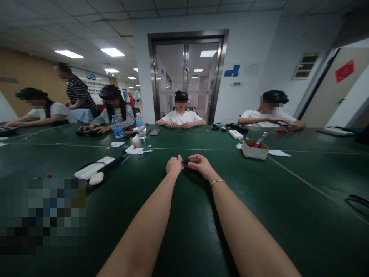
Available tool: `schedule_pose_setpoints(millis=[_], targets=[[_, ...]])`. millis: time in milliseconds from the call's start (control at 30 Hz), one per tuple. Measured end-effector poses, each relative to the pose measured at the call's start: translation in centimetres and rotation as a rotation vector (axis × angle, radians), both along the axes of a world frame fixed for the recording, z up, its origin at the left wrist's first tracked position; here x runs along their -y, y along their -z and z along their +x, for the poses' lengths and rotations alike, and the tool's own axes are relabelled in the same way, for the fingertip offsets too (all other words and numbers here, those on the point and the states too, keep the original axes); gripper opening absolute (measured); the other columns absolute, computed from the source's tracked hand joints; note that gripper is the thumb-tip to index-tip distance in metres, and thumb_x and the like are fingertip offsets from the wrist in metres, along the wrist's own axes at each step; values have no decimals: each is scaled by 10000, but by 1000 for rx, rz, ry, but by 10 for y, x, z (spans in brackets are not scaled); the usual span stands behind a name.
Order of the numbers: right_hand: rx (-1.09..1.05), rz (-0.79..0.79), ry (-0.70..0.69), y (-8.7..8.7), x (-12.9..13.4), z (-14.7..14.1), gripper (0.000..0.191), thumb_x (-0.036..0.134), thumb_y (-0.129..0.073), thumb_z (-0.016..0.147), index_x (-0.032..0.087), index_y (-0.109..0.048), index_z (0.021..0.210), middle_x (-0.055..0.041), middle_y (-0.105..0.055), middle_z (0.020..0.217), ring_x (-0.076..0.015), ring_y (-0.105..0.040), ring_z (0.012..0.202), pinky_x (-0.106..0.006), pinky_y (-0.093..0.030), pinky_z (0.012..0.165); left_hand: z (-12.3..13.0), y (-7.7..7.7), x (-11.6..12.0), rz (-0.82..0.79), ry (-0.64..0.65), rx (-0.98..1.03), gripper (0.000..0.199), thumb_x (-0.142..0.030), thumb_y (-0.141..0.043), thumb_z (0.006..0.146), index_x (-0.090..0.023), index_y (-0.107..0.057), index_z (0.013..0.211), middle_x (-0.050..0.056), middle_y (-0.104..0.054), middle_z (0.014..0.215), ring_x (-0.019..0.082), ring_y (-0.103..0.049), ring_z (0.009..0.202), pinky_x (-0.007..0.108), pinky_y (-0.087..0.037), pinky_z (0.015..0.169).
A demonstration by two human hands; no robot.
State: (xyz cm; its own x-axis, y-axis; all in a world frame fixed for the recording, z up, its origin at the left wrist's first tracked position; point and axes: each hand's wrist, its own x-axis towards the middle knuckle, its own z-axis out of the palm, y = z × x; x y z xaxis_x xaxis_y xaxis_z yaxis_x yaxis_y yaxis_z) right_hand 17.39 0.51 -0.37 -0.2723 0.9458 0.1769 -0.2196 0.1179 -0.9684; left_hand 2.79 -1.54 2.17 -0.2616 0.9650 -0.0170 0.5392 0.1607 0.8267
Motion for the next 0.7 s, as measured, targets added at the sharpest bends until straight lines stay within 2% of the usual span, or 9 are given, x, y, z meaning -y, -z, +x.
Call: schedule_pose_setpoints(millis=[200,300,367,433,533,700], targets=[[211,188,48,-15,1,-2,347,108,-778,548,138,-620,856,-13,-601,837,-120,-611,647,-227,-528,594,-6,3,-13,-90,8,85,481,-369,-294,880,-156,-575,554,45,-579,502,153,-529,474,274,-378,537],[230,208,45,-19,2,-1,340,70,-772,538,131,-623,837,-9,-606,818,-119,-613,649,-225,-529,615,-9,6,-19,-125,32,131,473,-354,-302,877,-151,-559,537,32,-531,448,143,-495,434,268,-371,515],[147,130,16,-19,3,0,326,51,-767,554,135,-613,830,-15,-611,826,-133,-631,680,-238,-542,648,-10,9,-21,-64,84,147,497,-392,-294,883,-147,-558,541,29,-525,448,134,-483,422,262,-370,506],[31,-9,-22,-17,6,3,286,56,-753,609,139,-595,832,-29,-620,824,-150,-649,690,-250,-556,660,-11,14,-20,33,192,141,533,-460,-290,882,-142,-565,555,27,-525,455,124,-478,416,253,-369,495],[-66,-180,-42,-13,8,7,184,61,-698,711,128,-583,838,-49,-632,763,-153,-656,624,-227,-563,595,-13,21,-19,112,353,156,527,-520,-328,862,-132,-580,610,23,-531,479,109,-472,414,232,-366,464],[-122,-236,-7,-13,8,11,73,38,-624,790,100,-597,818,-57,-630,676,-126,-632,544,-170,-542,508,-17,24,-13,180,403,239,351,-453,-470,823,-131,-608,799,36,-592,634,117,-537,537,199,-385,449]])
